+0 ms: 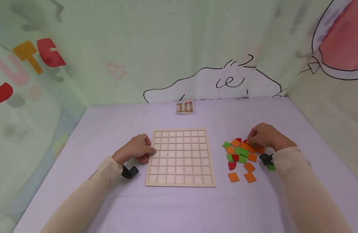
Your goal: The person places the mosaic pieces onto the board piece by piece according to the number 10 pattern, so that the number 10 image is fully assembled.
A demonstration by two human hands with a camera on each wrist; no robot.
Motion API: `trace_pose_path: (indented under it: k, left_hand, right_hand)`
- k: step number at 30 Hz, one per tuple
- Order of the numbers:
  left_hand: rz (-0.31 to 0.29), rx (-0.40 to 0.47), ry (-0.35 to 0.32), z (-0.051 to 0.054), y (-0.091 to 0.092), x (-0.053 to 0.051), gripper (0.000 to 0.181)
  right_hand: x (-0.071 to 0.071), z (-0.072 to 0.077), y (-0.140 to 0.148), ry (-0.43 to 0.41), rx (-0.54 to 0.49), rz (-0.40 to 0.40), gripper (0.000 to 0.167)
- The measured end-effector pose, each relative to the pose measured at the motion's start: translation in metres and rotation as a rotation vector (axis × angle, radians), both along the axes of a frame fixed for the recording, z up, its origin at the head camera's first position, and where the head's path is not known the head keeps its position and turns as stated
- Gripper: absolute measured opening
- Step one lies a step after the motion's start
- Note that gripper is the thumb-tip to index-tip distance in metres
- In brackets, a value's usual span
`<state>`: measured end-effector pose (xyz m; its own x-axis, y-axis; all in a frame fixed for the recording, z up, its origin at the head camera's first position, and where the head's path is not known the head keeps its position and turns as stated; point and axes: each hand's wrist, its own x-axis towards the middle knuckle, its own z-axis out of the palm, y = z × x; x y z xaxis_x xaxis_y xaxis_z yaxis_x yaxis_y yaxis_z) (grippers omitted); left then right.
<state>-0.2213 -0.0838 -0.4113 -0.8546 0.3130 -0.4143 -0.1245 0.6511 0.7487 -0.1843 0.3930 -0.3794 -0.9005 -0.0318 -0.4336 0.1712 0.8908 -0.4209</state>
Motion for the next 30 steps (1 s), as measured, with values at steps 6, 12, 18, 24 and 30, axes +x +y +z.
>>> trace_pose_path:
  k: [6, 12, 18, 24, 30]
  left_hand:
    - [0.008, 0.018, 0.008, -0.002, 0.004, 0.004, 0.027]
    - [-0.003, 0.028, 0.013, -0.004, 0.005, 0.006, 0.026]
    - [0.001, 0.027, 0.018, -0.004, 0.007, 0.006, 0.025]
    - [0.023, 0.022, -0.003, -0.003, 0.005, 0.005, 0.026]
    - [0.031, 0.034, -0.012, -0.006, 0.003, 0.005, 0.026]
  right_hand:
    - [0.004, -0.002, -0.003, -0.004, 0.002, -0.021, 0.017]
    - [0.010, -0.001, -0.005, 0.036, -0.005, -0.040, 0.018]
    - [0.015, 0.000, 0.000, 0.081, -0.090, -0.069, 0.027]
    - [0.013, 0.000, -0.010, 0.140, -0.262, -0.185, 0.039]
    - [0.004, 0.001, -0.027, 0.125, -0.479, -0.256, 0.049]
